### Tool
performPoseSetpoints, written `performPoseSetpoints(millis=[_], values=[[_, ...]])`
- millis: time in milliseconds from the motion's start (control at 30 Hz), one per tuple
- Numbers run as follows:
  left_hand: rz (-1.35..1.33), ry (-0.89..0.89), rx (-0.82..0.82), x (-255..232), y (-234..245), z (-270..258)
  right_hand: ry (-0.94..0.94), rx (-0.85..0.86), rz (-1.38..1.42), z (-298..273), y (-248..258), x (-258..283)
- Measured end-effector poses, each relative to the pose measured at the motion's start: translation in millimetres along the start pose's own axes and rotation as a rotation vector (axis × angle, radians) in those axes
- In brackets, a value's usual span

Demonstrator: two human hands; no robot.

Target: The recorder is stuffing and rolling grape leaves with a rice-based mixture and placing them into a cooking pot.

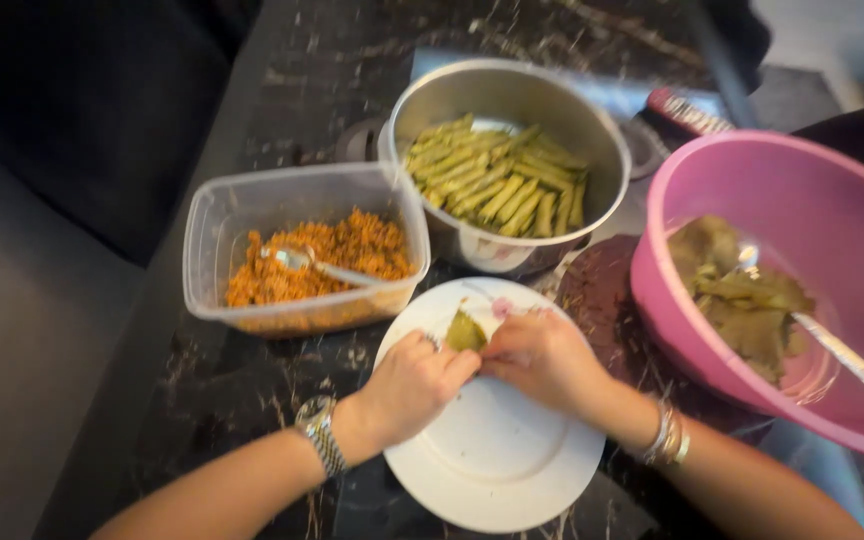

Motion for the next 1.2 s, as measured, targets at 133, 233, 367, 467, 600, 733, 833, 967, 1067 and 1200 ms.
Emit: performPoseSetpoints(millis=[133, 233, 367, 467, 600, 733, 833, 967, 1067, 1200], values=[[-0.011, -0.011, -0.006, -3.0, 5.9, 3.0, 0.438, -0.214, -0.204, -9.9, 12.2, 40.2], [-0.064, -0.006, 0.036, -8.4, 12.2, 7.6, 0.399, -0.208, -0.232, -11.1, 10.5, 39.3], [-0.066, 0.006, -0.043, -2.1, 8.4, 3.7, 0.256, -0.116, -0.074, -5.0, 3.4, 19.1], [-0.088, 0.052, -0.040, 6.2, 0.6, 2.2, 0.131, -0.048, 0.016, 1.4, 7.6, 12.5], [-0.193, 0.173, -0.058, 13.8, 1.3, 7.0, 0.260, -0.166, -0.179, -7.4, 3.5, 22.2], [-0.164, 0.201, -0.082, 12.9, 0.0, 4.7, 0.334, -0.182, -0.227, -5.4, 6.6, 38.0], [0.006, 0.122, 0.002, 10.4, -9.4, 0.9, 0.348, -0.183, -0.281, -5.0, 2.9, 28.6], [0.069, 0.058, -0.072, 8.0, -7.8, 2.8, 0.348, -0.147, -0.348, 1.7, 7.1, 31.6], [0.087, 0.080, -0.074, 13.0, -9.7, 4.1, 0.379, -0.116, -0.410, -4.0, -2.0, 31.1], [0.147, 0.104, -0.044, 16.5, -14.9, 1.1, 0.339, -0.122, -0.363, -4.8, -10.6, 30.1]])
Point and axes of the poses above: each hand's wrist, its own z-axis towards the middle knuckle, its own y-axis out of the back of the hand, x = y × z, the point moved 5 cm from there along z, towards the middle knuckle, and after that the axes turned 9 degrees about y, right-handed, at the moved point
